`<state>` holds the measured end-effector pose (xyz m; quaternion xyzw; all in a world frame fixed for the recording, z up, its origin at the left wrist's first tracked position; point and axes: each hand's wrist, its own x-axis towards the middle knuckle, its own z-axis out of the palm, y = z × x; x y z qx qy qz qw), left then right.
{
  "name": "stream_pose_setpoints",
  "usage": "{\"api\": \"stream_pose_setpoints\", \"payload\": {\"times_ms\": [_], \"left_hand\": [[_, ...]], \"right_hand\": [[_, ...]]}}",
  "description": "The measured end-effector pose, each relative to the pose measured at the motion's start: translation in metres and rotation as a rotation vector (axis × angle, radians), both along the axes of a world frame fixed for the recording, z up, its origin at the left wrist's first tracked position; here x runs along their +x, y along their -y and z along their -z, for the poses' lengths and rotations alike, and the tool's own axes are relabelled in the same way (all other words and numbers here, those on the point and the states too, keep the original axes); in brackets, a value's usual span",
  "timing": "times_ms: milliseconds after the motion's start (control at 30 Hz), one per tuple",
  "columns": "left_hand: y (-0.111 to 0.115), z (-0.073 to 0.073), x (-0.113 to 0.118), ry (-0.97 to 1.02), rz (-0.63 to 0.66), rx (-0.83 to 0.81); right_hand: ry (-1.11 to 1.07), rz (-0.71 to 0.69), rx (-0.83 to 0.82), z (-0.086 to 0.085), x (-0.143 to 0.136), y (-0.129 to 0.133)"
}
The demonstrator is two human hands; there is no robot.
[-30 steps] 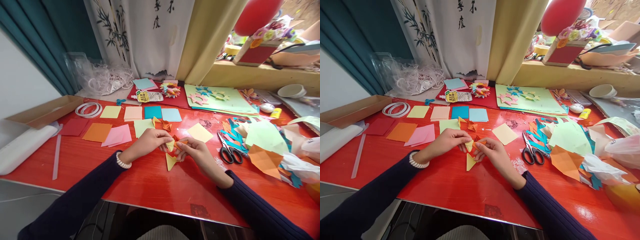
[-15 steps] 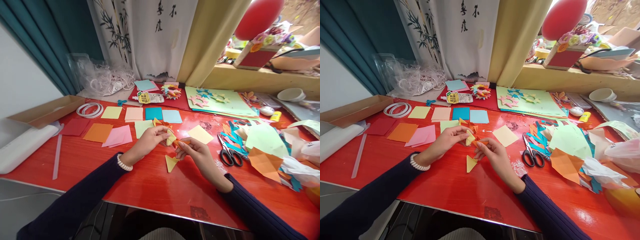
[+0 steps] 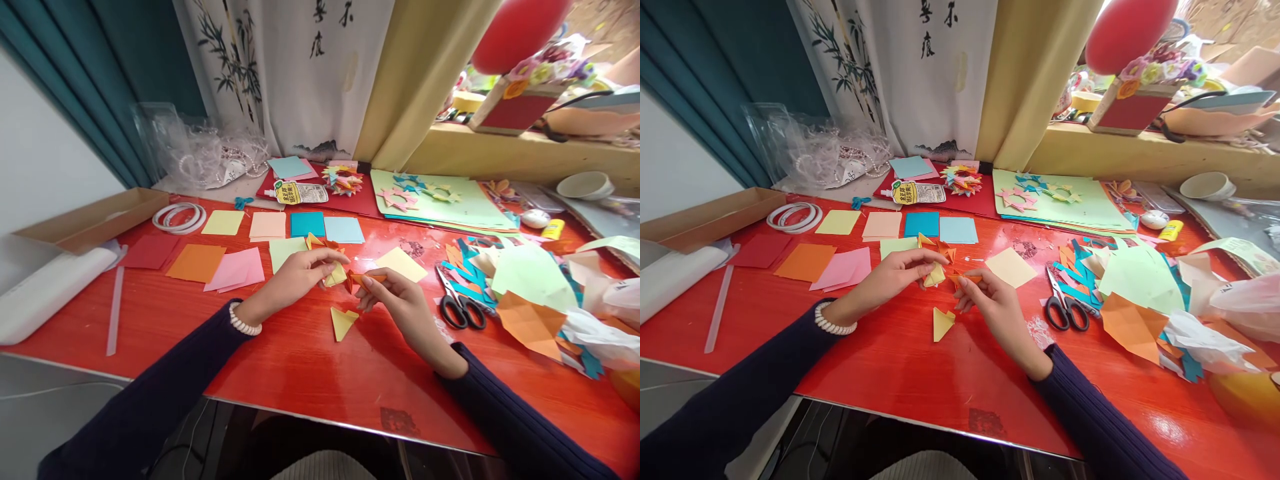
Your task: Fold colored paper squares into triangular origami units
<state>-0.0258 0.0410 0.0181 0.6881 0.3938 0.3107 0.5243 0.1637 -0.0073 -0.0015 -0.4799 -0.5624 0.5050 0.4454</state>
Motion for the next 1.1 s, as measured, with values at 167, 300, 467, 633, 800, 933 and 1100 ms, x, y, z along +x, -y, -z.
{"api": "stream_pose_setpoints", "payload": {"times_ms": [167,300,467,633,800,933,1100], "left_hand": [[-0.001,0.003,0.001,0.116,-0.074,-0.002],[-0.001,0.009,0.002,0.301,-0.069,-0.11],[0.0,0.009,0.003,0.296,-0.078,-0.19],[0.001,0.009,0.004,0.264,-0.102,-0.197],[0.001,0.012,0.004,0.29,-0.076,-0.135],[0.004,0.011,0.005,0.323,-0.026,-0.154],[0.009,0.011,0.008,0.277,0.048,-0.208]], "right_hand": [[0.004,0.023,0.006,0.0,0.001,-0.001],[-0.004,0.035,0.017,-0.001,0.001,-0.001],[-0.025,0.038,0.035,-0.002,0.001,-0.001],[-0.024,0.043,0.041,-0.003,0.002,-0.001],[-0.035,0.031,0.046,-0.003,0.002,-0.002],[-0.028,0.033,0.051,-0.002,0.002,-0.002],[-0.005,0.026,0.055,-0.002,0.001,-0.002]]}}
